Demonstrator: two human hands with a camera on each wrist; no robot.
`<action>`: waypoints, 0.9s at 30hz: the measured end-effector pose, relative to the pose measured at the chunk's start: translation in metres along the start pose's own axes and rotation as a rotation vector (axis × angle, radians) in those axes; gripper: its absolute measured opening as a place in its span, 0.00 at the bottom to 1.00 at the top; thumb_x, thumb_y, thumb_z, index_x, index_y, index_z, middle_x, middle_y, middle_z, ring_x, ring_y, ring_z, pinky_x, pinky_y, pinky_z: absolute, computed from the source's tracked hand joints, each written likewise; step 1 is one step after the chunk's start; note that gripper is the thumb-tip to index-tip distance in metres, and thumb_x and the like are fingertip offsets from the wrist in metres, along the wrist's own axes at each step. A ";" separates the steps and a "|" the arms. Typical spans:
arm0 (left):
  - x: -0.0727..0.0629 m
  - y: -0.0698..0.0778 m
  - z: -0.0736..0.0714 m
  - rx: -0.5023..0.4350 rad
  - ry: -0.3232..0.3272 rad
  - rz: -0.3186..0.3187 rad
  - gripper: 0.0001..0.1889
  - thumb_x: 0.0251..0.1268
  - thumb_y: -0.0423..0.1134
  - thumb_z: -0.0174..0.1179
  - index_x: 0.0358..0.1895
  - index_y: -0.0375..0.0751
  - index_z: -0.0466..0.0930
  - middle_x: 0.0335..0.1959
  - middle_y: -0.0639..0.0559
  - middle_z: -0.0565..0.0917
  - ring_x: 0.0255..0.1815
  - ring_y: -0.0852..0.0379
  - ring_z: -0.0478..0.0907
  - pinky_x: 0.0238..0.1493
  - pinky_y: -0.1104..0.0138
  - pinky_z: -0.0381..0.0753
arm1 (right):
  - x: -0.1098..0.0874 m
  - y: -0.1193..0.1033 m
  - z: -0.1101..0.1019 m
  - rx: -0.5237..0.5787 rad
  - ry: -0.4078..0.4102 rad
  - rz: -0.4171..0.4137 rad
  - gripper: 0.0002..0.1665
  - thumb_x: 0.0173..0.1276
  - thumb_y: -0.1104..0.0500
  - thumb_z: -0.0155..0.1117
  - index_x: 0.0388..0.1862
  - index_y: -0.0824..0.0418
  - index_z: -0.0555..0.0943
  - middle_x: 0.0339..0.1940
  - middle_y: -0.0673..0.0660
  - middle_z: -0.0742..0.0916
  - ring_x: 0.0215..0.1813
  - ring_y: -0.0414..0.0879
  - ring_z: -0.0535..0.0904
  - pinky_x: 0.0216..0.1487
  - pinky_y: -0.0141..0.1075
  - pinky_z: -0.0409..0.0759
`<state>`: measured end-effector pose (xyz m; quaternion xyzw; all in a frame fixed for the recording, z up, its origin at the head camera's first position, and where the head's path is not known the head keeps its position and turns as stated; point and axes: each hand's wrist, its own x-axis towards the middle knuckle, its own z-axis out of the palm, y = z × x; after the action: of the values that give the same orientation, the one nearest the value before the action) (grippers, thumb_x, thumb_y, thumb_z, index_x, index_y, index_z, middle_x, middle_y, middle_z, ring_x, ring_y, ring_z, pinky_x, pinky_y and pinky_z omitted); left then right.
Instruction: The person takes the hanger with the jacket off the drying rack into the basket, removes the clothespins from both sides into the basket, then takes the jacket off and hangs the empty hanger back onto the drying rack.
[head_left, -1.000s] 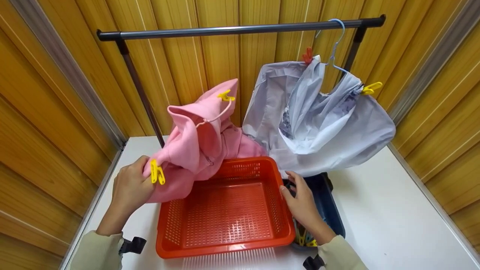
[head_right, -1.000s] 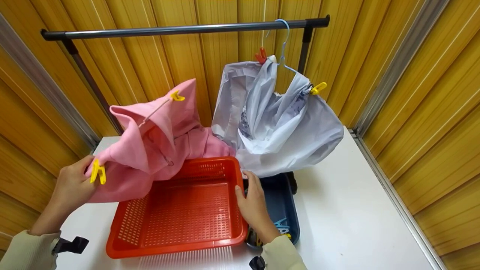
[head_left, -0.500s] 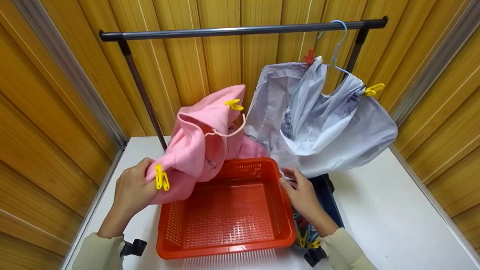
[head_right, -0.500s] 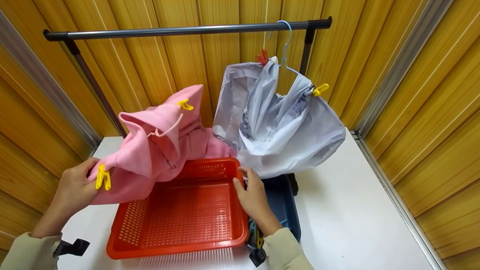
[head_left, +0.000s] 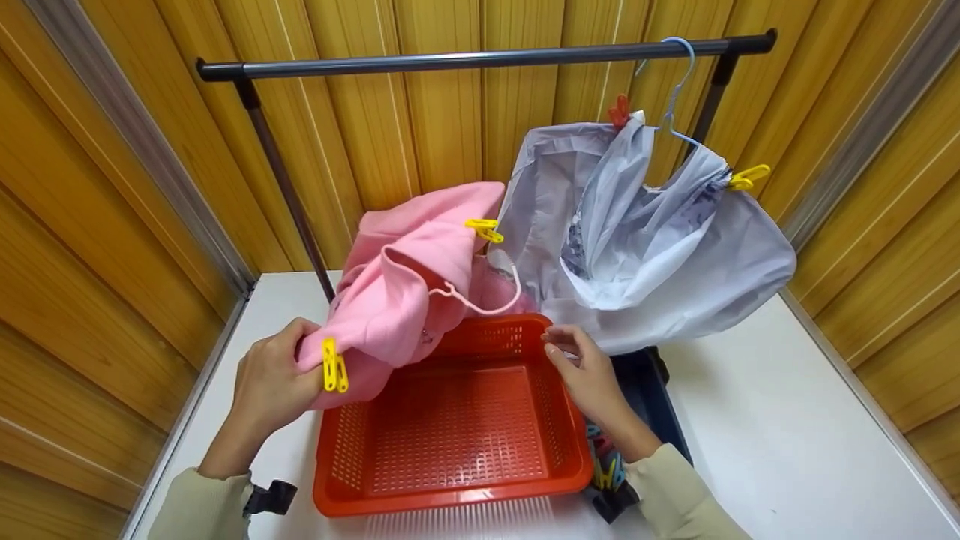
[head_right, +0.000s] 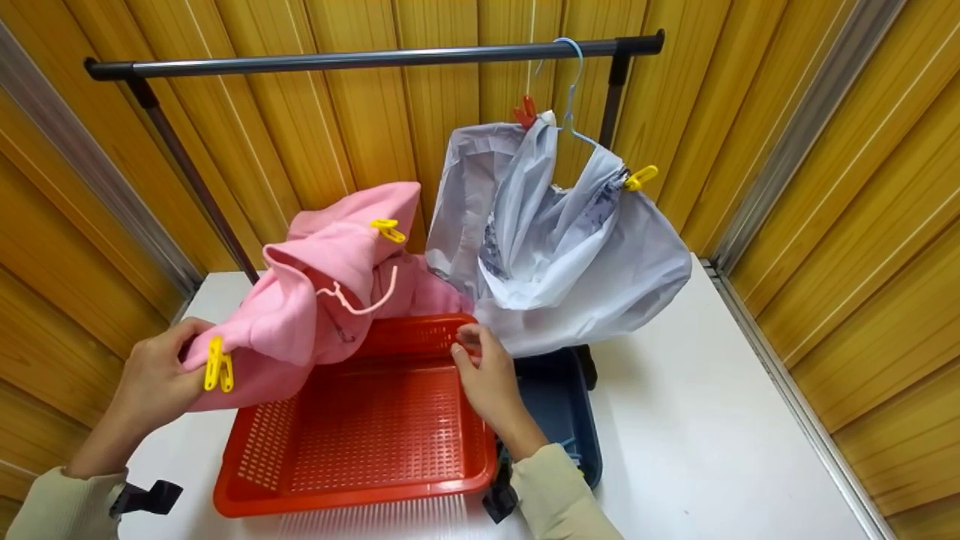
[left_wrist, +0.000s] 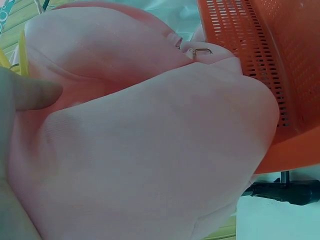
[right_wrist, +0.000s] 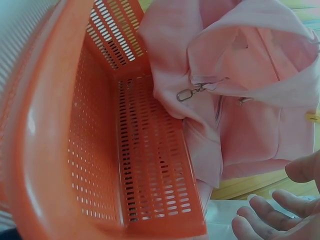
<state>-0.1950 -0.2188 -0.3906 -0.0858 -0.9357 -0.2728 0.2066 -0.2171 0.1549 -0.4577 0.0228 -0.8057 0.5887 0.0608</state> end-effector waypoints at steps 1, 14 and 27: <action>0.000 0.000 0.000 0.000 0.000 0.002 0.13 0.50 0.38 0.67 0.40 0.39 0.80 0.24 0.47 0.81 0.23 0.54 0.70 0.25 0.65 0.66 | 0.001 -0.001 0.001 0.010 0.007 0.001 0.16 0.71 0.61 0.57 0.57 0.63 0.76 0.55 0.59 0.83 0.58 0.50 0.79 0.60 0.39 0.75; -0.002 -0.003 0.004 0.018 0.003 0.047 0.14 0.47 0.38 0.69 0.38 0.40 0.79 0.21 0.50 0.78 0.21 0.56 0.67 0.24 0.66 0.64 | 0.009 -0.012 0.011 0.142 0.018 -0.030 0.14 0.73 0.63 0.53 0.52 0.70 0.74 0.44 0.66 0.85 0.44 0.47 0.82 0.46 0.31 0.80; -0.007 -0.002 0.008 0.031 -0.025 0.075 0.18 0.46 0.41 0.73 0.40 0.39 0.77 0.22 0.50 0.78 0.20 0.58 0.68 0.23 0.69 0.67 | 0.015 -0.024 0.013 0.153 0.058 -0.065 0.13 0.74 0.61 0.51 0.39 0.71 0.77 0.23 0.55 0.80 0.23 0.40 0.72 0.29 0.30 0.73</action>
<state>-0.1923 -0.2167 -0.4008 -0.1213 -0.9384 -0.2492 0.2062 -0.2307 0.1355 -0.4374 0.0363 -0.7552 0.6466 0.1011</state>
